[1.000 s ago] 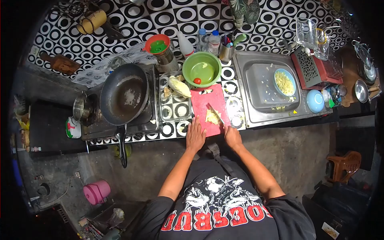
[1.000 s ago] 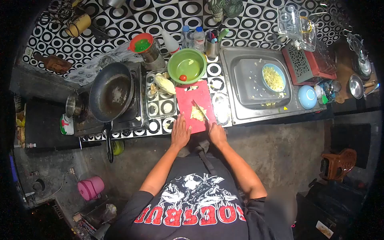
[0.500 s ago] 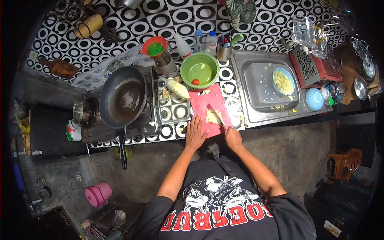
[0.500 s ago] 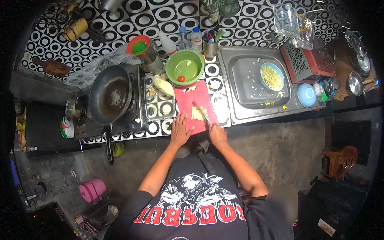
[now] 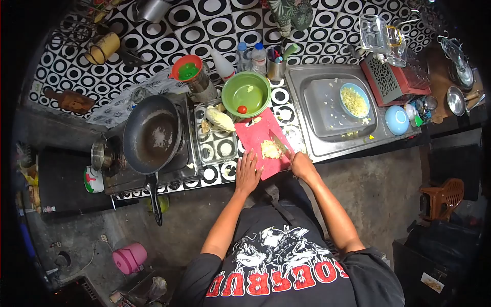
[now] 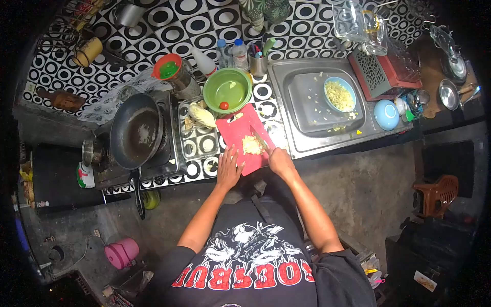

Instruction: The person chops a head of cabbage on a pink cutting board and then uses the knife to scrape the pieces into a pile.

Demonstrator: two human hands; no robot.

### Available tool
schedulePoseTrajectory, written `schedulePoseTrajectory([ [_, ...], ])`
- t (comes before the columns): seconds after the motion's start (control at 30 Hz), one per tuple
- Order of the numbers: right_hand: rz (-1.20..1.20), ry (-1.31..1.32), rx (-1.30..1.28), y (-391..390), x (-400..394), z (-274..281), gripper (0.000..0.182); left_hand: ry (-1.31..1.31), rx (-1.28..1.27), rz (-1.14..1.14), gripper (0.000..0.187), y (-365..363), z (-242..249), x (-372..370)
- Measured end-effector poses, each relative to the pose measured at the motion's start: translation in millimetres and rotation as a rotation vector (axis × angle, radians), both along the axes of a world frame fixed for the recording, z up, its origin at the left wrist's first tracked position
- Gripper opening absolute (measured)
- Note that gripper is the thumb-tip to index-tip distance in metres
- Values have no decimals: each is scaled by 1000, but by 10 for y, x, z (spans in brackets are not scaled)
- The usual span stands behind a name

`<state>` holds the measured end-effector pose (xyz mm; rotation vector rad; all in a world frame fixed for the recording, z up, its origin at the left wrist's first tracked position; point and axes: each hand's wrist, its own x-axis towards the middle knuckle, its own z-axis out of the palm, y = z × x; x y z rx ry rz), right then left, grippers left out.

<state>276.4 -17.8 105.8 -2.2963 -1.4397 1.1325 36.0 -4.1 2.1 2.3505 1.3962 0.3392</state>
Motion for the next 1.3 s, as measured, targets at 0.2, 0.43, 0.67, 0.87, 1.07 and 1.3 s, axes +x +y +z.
schedulePoseTrajectory([
  [0.2,-121,-113,91,-313,-161,-571,62,-28,-10,-25,63,18,8,78],
  [0.43,-84,-124,47,-248,-134,-188,60,10,4,-45,56,24,35,85],
  [0.67,17,-100,37,-74,-49,-170,60,60,4,-45,52,38,-3,76],
  [0.87,-114,-79,-13,-134,6,-240,62,58,-2,-35,51,41,16,87],
  [1.07,-94,-129,29,-198,5,-105,67,70,-6,-42,53,37,21,99],
  [1.3,-85,-165,137,-235,21,-530,63,80,22,-39,60,60,30,150],
])
